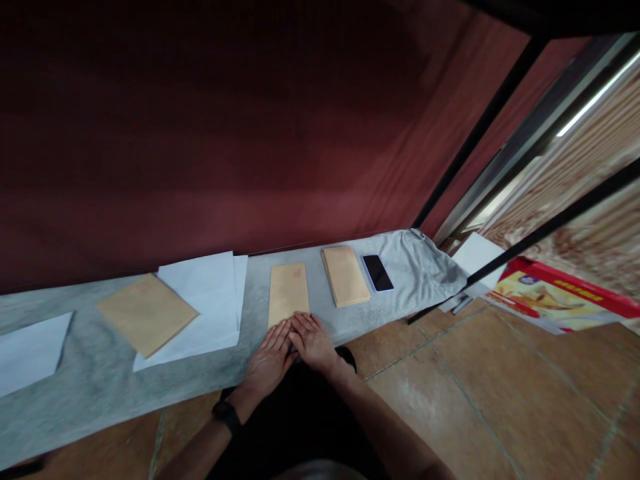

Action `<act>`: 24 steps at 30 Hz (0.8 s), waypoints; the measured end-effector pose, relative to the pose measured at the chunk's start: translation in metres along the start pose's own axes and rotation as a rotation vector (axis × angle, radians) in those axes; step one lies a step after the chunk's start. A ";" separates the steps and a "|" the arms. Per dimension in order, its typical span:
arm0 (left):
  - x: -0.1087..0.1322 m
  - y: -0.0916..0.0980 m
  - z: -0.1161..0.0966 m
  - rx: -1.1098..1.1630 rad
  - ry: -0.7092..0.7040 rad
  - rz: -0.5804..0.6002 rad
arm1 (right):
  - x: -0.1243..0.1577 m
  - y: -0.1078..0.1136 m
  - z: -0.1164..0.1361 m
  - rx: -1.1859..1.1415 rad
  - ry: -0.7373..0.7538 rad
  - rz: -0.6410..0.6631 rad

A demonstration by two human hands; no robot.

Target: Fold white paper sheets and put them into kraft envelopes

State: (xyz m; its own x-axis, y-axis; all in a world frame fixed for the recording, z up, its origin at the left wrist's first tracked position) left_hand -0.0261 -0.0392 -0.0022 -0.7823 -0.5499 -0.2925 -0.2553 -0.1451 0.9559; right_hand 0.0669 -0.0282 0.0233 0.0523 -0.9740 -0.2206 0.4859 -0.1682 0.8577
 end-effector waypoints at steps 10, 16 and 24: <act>-0.014 0.013 -0.008 -0.020 0.044 0.046 | -0.079 -0.020 -0.031 0.107 -0.040 0.005; -0.016 0.016 -0.007 -0.028 0.055 0.040 | -0.118 -0.025 -0.047 0.134 -0.165 -0.020; -0.016 0.015 -0.007 -0.035 0.057 0.035 | -0.105 -0.020 -0.046 0.103 -0.145 -0.060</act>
Point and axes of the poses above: each hand's wrist, its own x-axis away from the middle knuckle, its own y-axis out of the back of the hand, z = x × y, the point moved 10 cm from there along -x, towards the middle knuckle, and after that the axes turned 13 degrees about -y, right-handed, at the moved point
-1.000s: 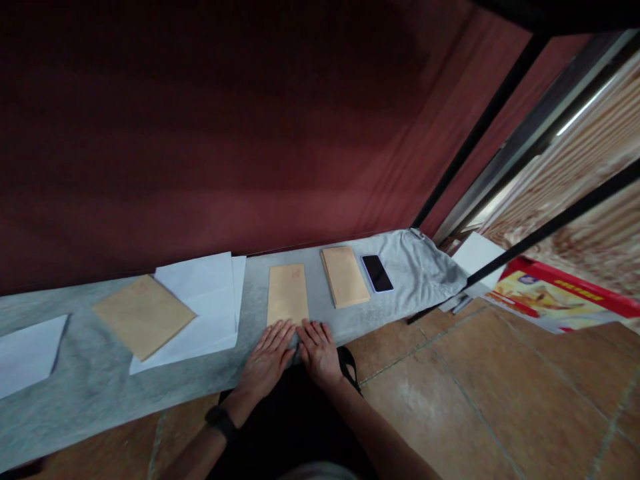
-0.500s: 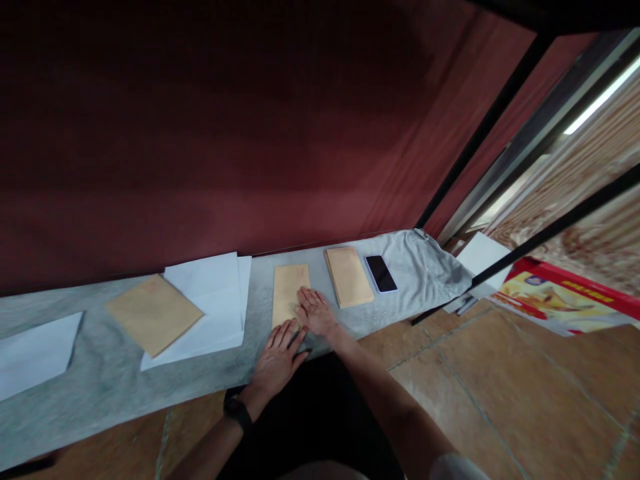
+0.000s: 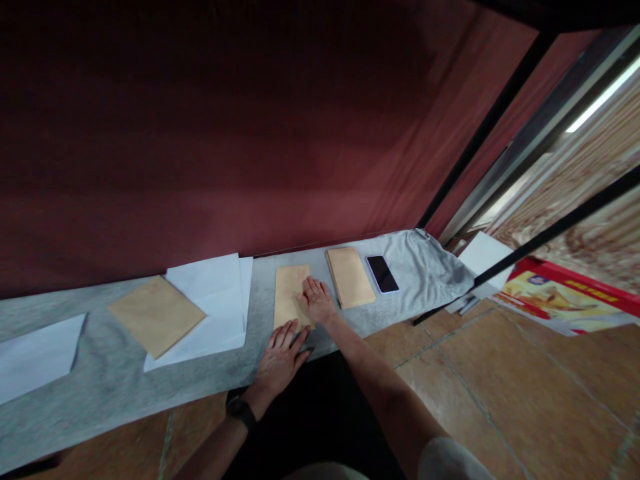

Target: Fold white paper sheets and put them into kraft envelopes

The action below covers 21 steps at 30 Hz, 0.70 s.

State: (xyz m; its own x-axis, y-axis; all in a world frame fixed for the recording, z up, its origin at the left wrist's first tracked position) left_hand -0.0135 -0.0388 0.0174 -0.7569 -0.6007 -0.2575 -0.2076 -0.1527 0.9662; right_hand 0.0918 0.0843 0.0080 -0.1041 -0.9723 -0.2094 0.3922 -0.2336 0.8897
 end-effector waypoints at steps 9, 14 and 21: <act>0.000 0.004 -0.001 0.004 -0.015 -0.011 | 0.104 0.024 0.013 -0.085 0.191 0.072; -0.001 0.009 0.002 0.053 -0.040 -0.027 | 0.136 0.028 0.015 -0.081 0.191 0.059; -0.018 0.003 0.025 0.165 0.007 -0.005 | 0.138 0.032 0.017 -0.081 0.223 0.060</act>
Point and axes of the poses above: each hand's wrist, its own x-axis away from the middle knuckle, its own y-axis out of the back of the hand, z = x × y, the point moved 10 cm from there along -x, towards the middle knuckle, and after that the axes turned 13 degrees about -y, right-handed, at the moved point
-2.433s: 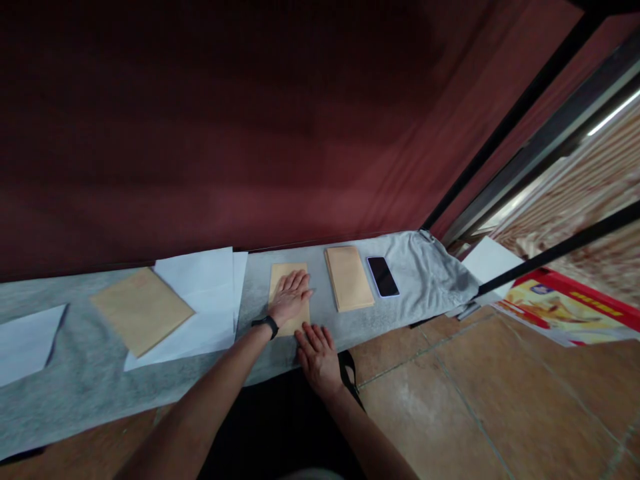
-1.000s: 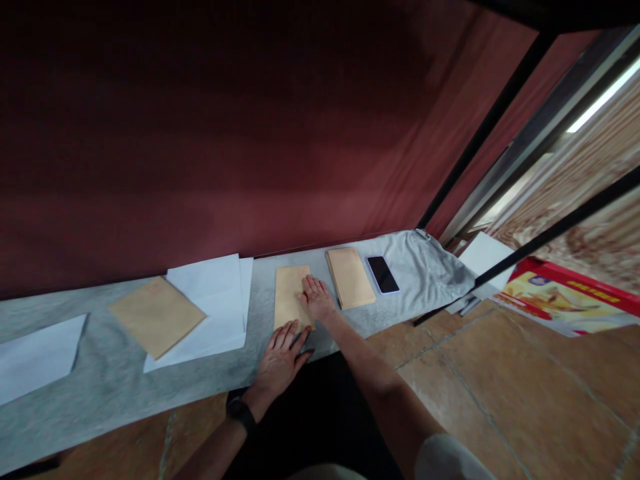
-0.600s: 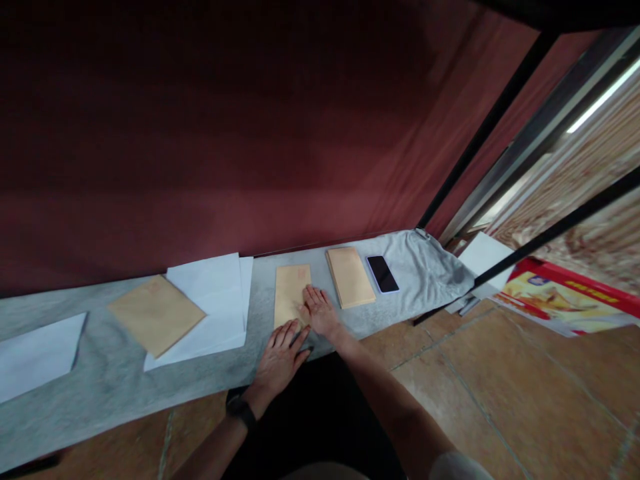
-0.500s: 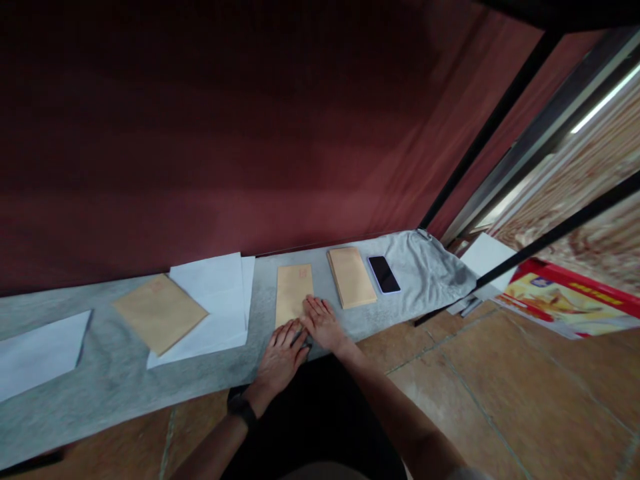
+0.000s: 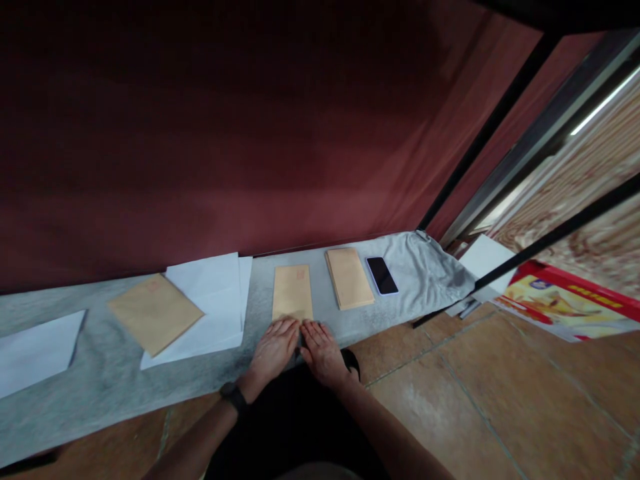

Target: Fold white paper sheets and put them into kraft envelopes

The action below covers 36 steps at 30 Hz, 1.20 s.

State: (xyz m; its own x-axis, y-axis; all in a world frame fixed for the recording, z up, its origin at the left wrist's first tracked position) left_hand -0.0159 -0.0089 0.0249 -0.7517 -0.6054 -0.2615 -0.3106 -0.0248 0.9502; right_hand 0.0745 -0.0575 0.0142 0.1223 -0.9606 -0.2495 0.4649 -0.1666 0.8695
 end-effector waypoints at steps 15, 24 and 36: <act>-0.113 -0.043 0.067 -0.051 0.123 0.127 | -0.002 0.002 0.000 -0.006 -0.073 -0.017; -0.084 -0.028 0.094 -0.027 0.372 -0.033 | -0.003 0.001 -0.001 -0.032 -0.085 -0.012; 0.038 -0.014 0.088 0.489 0.800 -0.413 | -0.003 0.002 0.002 -0.010 -0.104 -0.071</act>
State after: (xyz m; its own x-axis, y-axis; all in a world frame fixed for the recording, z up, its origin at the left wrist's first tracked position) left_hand -0.0915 0.0381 -0.0129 0.0207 -0.9809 -0.1934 -0.7951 -0.1334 0.5916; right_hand 0.0735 -0.0556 0.0175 -0.0028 -0.9646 -0.2637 0.4783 -0.2329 0.8467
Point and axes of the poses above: each hand's wrist, its own x-axis away from the middle knuckle, its own y-axis out of the back of the hand, z = x × y, the point moved 10 cm from there along -x, towards the middle knuckle, and after that the axes turned 13 degrees about -y, right-handed, at the moved point
